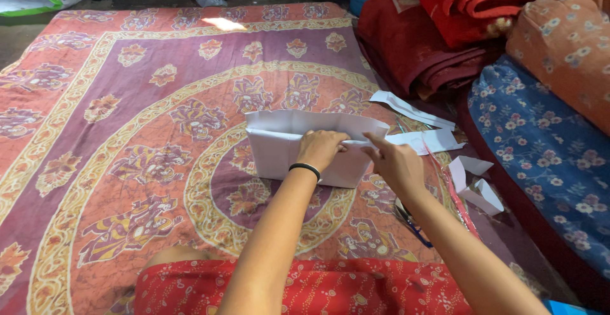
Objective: The person assembles a white paper box by folding the sides and securing the seams with clear adhesive tape. They use scissors to cut the tape and repeatedly fold and press the edges to form the box structure.
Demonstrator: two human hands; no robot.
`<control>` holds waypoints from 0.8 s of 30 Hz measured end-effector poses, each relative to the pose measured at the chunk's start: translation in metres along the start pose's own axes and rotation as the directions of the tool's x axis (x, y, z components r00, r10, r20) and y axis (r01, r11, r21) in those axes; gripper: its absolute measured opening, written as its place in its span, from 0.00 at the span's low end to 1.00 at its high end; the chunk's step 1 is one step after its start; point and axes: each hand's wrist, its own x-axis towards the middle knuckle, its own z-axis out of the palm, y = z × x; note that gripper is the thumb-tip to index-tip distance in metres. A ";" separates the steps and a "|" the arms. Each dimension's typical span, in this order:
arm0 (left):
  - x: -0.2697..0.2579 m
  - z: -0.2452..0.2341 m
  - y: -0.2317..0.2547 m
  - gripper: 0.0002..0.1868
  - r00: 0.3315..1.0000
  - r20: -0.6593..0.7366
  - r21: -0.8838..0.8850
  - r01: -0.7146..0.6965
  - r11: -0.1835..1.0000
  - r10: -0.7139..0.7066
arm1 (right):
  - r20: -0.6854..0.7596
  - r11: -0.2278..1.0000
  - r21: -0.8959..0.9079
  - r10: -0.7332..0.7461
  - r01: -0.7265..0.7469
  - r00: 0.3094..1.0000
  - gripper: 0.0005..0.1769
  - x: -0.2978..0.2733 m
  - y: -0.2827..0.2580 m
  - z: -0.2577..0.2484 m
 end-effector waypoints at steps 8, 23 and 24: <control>-0.004 -0.005 0.003 0.25 0.998 0.042 0.045 0.034 0.998 -0.035 | -0.092 0.898 0.439 0.060 -0.014 0.994 0.30 0.010 0.063 0.007; -0.028 -0.041 -0.061 0.09 0.981 -0.191 -0.007 -0.003 1.000 0.002 | -0.415 0.990 0.132 0.092 -0.040 0.905 0.30 0.006 0.035 0.040; -0.027 -0.039 -0.060 0.09 0.978 -0.209 -0.015 -0.001 1.000 -0.002 | -0.336 1.000 -0.005 0.007 -0.009 0.942 0.27 0.002 0.028 0.036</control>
